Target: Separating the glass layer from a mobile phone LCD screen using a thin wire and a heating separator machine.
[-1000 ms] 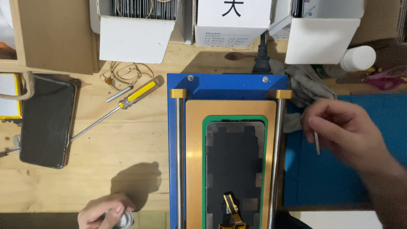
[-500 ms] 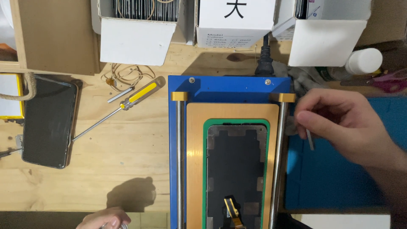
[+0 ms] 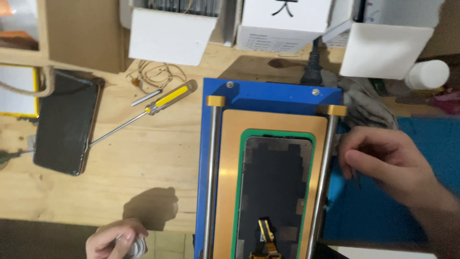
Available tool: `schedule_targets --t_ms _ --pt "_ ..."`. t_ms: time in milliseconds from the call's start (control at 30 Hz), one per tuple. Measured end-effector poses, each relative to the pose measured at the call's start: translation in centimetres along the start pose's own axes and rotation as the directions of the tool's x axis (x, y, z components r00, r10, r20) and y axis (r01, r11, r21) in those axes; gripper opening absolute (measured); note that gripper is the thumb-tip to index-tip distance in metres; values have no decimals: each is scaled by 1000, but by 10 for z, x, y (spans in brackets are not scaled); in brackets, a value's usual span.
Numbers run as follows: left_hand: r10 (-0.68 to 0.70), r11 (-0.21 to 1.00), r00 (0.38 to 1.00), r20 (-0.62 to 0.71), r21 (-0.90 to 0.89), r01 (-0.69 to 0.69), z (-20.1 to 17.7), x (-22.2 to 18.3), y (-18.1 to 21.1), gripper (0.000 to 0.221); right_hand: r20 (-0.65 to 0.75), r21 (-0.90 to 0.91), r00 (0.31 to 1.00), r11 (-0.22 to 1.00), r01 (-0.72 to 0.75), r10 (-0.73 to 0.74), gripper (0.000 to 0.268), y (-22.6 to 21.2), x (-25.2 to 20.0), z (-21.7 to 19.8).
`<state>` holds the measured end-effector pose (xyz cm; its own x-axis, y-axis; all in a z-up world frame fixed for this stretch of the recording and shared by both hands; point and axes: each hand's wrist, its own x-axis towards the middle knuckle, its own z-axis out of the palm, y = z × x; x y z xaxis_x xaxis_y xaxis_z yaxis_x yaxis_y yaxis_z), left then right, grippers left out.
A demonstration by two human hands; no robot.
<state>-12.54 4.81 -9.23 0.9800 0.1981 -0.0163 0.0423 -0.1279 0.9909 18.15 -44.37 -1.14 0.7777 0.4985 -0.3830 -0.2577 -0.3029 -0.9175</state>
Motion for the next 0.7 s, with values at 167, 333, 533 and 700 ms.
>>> schedule_targets --t_ms 167,333,533,700 --pt "-122 992 992 -36 -5 122 23 24 43 34 -13 22 998 998 -61 61 24 18 -12 -2" --pt "-163 987 986 -33 -15 163 33 37 58 37 -28 82 996 993 -82 84 25 30 -25 -1" --pt "-150 988 989 7 -36 150 37 55 65 38 -104 123 987 987 -107 120 29 43 -45 4" --pt "-98 995 990 105 -19 101 38 71 64 37 -125 162 978 976 -143 164 25 64 -65 3"
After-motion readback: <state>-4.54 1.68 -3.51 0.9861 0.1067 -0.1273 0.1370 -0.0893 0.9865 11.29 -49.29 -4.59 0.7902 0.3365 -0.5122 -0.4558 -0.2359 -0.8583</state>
